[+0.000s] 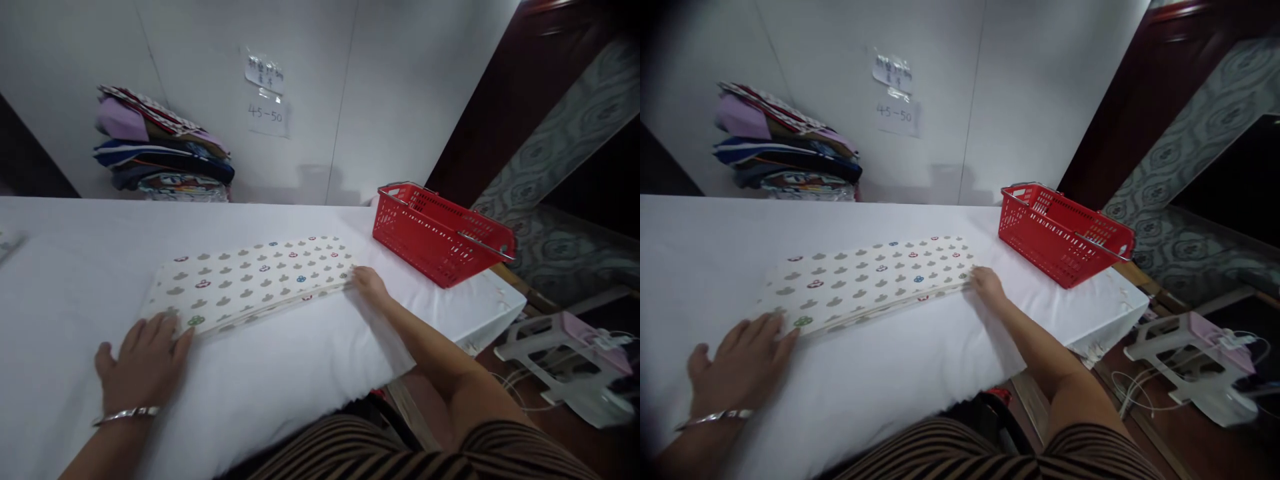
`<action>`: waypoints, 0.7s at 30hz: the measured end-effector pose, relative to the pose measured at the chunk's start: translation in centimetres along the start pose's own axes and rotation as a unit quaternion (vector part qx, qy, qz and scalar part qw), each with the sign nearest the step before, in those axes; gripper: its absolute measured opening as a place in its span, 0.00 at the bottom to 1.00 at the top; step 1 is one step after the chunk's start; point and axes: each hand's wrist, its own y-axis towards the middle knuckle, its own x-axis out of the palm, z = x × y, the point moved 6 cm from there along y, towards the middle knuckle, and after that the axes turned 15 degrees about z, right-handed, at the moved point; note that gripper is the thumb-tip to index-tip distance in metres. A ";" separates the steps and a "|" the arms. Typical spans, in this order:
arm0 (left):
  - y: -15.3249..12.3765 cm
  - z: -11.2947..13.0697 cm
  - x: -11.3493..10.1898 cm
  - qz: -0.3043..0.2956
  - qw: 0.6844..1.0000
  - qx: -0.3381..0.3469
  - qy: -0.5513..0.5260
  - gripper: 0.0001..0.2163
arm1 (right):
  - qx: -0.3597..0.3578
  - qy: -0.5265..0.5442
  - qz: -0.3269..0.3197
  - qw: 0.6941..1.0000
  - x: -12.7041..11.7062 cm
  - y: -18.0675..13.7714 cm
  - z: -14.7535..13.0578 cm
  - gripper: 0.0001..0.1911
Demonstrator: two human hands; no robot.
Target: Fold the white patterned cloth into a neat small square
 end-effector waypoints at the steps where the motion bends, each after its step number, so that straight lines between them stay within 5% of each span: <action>1: 0.1 0.1 0.1 0.005 1.000 0.006 -0.007 0.26 | 0.110 0.011 0.016 0.994 -1.0 0.2 2.4 0.10; 3: 0.2 0.3 0.3 0.011 1.000 0.021 -0.017 0.26 | 0.251 0.035 -0.003 0.967 -1.8 0.1 5.2 0.10; 5: 0.3 0.5 0.5 0.013 0.999 0.038 -0.016 0.27 | 0.308 0.052 -0.030 0.950 -1.7 0.0 6.2 0.12; 14: 0.1 0.3 2.0 -0.029 0.996 0.089 0.016 0.28 | 0.374 0.033 -0.131 0.918 1.0 0.6 6.3 0.18; 21: 0.3 0.3 2.3 -0.015 0.995 0.100 -0.003 0.28 | 0.349 -0.003 -0.129 0.928 1.0 2.0 6.6 0.12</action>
